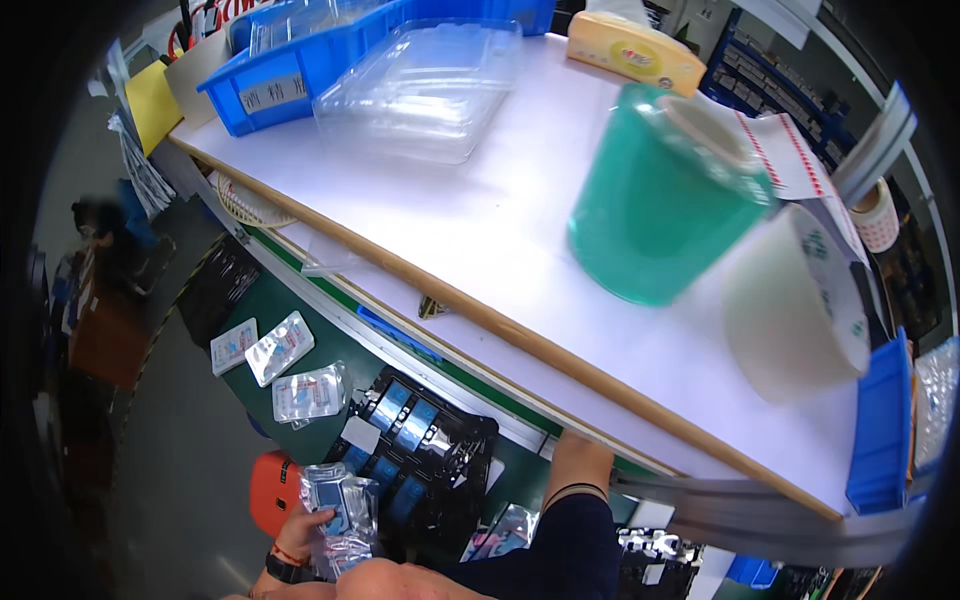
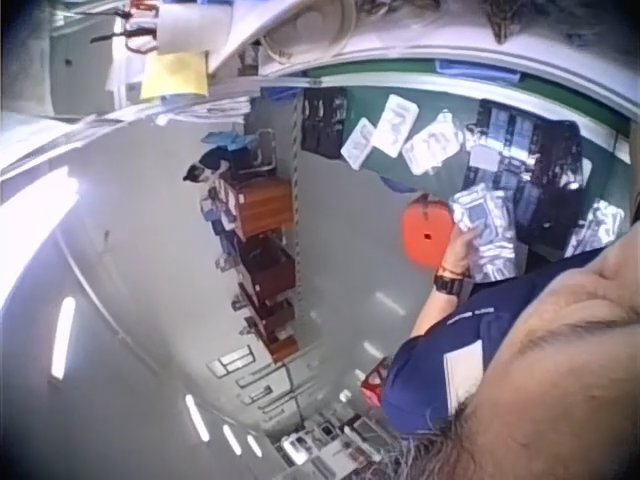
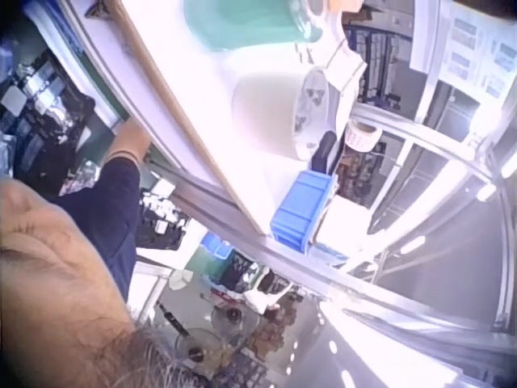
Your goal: Packaging, vacuum sealing, and organizing electronic components at a manufacturing workstation.
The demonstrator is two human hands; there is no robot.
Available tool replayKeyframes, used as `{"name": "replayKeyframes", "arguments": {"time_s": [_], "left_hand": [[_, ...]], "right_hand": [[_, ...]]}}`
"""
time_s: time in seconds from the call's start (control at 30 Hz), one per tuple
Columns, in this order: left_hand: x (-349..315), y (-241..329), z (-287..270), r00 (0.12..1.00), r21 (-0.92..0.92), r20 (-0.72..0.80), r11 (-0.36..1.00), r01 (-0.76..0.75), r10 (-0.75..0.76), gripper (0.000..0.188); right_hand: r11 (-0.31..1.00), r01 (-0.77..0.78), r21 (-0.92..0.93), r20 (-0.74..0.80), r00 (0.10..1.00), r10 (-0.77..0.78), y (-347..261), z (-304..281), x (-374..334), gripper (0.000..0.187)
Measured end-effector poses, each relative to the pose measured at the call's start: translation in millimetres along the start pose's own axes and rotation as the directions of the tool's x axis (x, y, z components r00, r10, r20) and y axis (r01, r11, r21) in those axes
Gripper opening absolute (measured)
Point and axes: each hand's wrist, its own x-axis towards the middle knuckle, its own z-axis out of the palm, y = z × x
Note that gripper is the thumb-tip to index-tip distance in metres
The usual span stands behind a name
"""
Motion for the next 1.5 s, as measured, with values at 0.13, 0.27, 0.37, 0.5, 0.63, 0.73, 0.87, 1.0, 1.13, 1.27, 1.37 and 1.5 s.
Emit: {"name": "replayKeyframes", "arguments": {"time_s": [0.13,0.27,0.37,0.5,0.63,0.73,0.87,1.0,1.13,1.27,1.37,1.5], "left_hand": [[5.7,-9.4,-11.7,0.998,-0.009,-0.057,1.000,0.003,-0.003,0.043],[7.3,-25.1,-30.0,0.998,-0.088,-0.035,0.995,0.045,-0.048,0.051],[5.2,-28.4,-31.2,0.998,-0.078,-0.038,0.996,0.046,-0.049,0.050],[6.6,-18.4,-16.4,0.997,-0.015,-0.050,0.998,0.057,-0.057,0.045],[26.4,-11.7,2.4,0.998,-0.032,-0.053,0.999,0.031,-0.032,0.044],[59.3,8.8,40.2,1.000,-0.003,0.013,1.000,0.002,-0.002,0.043],[97.5,2.5,79.8,0.983,-0.004,0.167,0.998,-0.070,0.070,0.046],[121.0,-19.7,93.5,0.945,0.164,0.310,0.973,-0.162,0.105,0.078],[122.6,-25.5,99.3,0.941,0.357,0.339,0.922,-0.148,0.020,0.089],[94.7,-7.7,78.5,0.924,0.427,0.381,0.887,-0.173,-0.004,0.085],[67.4,3.2,47.8,0.963,0.483,0.269,0.862,-0.155,0.022,0.066],[44.6,1.1,-0.7,0.988,0.436,0.067,0.886,-0.156,0.142,0.052]], "right_hand": [[1.000,-0.014,0.012,0.063,0.998,0.013,11.9,10.6,14.8,0.040],[0.999,-0.024,0.024,0.116,0.993,0.021,11.1,15.8,18.6,0.039],[0.999,-0.043,0.031,0.146,0.989,0.038,6.2,13.5,10.3,0.039],[0.996,-0.082,0.030,0.159,0.984,0.076,-13.7,-1.4,-11.8,0.039],[0.985,-0.172,-0.002,0.206,0.964,0.169,-46.0,-14.3,-64.3,0.038],[0.955,-0.291,-0.054,0.245,0.924,0.295,-68.3,-24.1,-132.4,0.038],[0.805,-0.593,0.014,0.524,0.690,0.499,-146.4,0.7,-235.1,0.044],[0.822,-0.535,0.198,0.535,0.761,0.367,-156.5,38.3,-287.9,0.036],[0.613,-0.744,0.268,0.600,0.626,0.498,-158.7,11.3,-254.7,0.038],[0.707,-0.657,0.261,0.321,0.750,0.578,-98.3,-37.5,-163.4,0.034],[0.813,-0.562,0.154,0.300,0.810,0.503,-96.2,-45.6,-160.8,0.033],[0.943,-0.330,-0.040,0.316,0.891,0.326,-102.3,-60.8,-161.7,0.032]]}}
